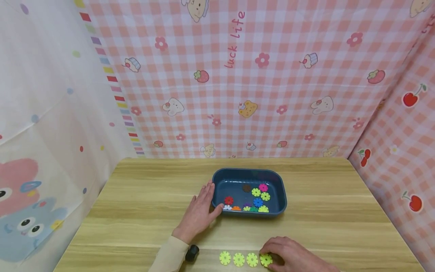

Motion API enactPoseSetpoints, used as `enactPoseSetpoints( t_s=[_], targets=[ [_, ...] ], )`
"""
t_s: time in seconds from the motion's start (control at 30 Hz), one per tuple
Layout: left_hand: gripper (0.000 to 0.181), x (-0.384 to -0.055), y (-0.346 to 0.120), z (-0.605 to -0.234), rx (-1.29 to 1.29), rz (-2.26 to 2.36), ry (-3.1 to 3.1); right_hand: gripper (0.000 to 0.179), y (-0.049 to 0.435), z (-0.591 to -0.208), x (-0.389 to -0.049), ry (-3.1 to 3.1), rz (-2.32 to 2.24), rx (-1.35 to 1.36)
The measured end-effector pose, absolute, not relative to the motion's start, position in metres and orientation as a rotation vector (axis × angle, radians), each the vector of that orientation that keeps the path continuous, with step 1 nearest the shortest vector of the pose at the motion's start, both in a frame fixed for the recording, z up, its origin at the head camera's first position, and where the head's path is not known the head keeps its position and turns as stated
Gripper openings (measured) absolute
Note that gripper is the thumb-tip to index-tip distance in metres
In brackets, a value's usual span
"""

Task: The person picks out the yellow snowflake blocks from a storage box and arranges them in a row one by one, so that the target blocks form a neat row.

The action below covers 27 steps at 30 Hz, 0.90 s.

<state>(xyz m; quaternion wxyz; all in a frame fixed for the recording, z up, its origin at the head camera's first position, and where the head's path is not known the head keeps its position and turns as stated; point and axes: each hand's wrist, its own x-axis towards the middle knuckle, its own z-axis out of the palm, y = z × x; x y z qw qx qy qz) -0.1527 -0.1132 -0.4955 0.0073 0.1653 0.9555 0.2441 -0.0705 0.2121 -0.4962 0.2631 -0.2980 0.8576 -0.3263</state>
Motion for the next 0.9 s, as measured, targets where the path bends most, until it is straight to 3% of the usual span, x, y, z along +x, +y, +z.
enactPoseSetpoints(
  t_s=[0.57,0.73,0.9],
  targets=[
    [0.081,-0.155,-0.114,-0.495,0.508,0.764,2.998,0.024,0.209,-0.478,-0.074,2.352,-0.936,-0.896],
    [0.081,-0.155,-0.114,-0.495,0.518,0.752,2.997,0.019,0.206,-0.465,-0.086,2.651,-0.985,-1.185],
    [0.081,-0.153,-0.114,-0.496,0.519,0.759,2.985,0.028,0.201,-0.458,-0.112,2.936,-1.118,-1.382]
  ],
)
